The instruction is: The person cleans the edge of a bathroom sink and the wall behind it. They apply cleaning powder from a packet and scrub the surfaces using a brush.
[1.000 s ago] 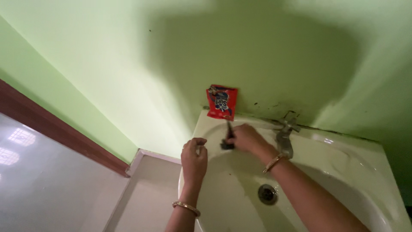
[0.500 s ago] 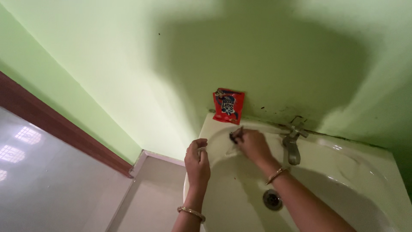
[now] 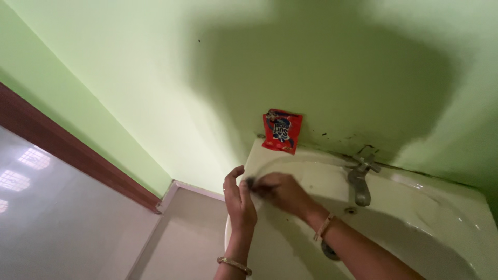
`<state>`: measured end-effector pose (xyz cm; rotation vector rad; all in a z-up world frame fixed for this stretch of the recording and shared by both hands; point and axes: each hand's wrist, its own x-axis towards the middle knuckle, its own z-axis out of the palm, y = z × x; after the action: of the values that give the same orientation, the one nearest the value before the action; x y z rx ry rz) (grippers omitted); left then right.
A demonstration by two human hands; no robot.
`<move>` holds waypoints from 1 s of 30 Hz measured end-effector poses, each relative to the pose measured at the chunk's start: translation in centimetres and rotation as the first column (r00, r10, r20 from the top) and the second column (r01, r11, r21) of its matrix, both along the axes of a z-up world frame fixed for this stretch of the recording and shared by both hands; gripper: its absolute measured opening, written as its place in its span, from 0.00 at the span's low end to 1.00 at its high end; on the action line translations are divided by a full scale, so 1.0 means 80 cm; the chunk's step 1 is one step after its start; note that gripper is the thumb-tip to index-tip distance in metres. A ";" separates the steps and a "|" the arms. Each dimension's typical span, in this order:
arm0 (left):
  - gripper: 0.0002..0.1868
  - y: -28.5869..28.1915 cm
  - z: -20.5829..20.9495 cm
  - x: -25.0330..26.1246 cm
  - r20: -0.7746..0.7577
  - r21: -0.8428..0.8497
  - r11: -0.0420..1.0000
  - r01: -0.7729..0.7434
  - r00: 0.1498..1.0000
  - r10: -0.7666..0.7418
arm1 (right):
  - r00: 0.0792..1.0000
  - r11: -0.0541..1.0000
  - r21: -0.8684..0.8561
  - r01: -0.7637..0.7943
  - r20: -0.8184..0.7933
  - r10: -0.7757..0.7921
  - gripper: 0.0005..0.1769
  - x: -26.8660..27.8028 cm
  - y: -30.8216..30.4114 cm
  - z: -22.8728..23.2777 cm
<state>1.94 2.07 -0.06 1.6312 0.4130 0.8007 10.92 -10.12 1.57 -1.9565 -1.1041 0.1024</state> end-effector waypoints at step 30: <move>0.16 0.000 0.008 0.003 -0.118 0.139 0.990 0.023 0.993 -0.007 | 0.954 0.892 -0.361 0.273 -0.014 -0.298 0.09 0.023 -0.041 0.025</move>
<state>2.16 2.07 0.59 1.8167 0.4348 0.7386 12.79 -13.40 3.55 -2.4017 -0.7774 0.2223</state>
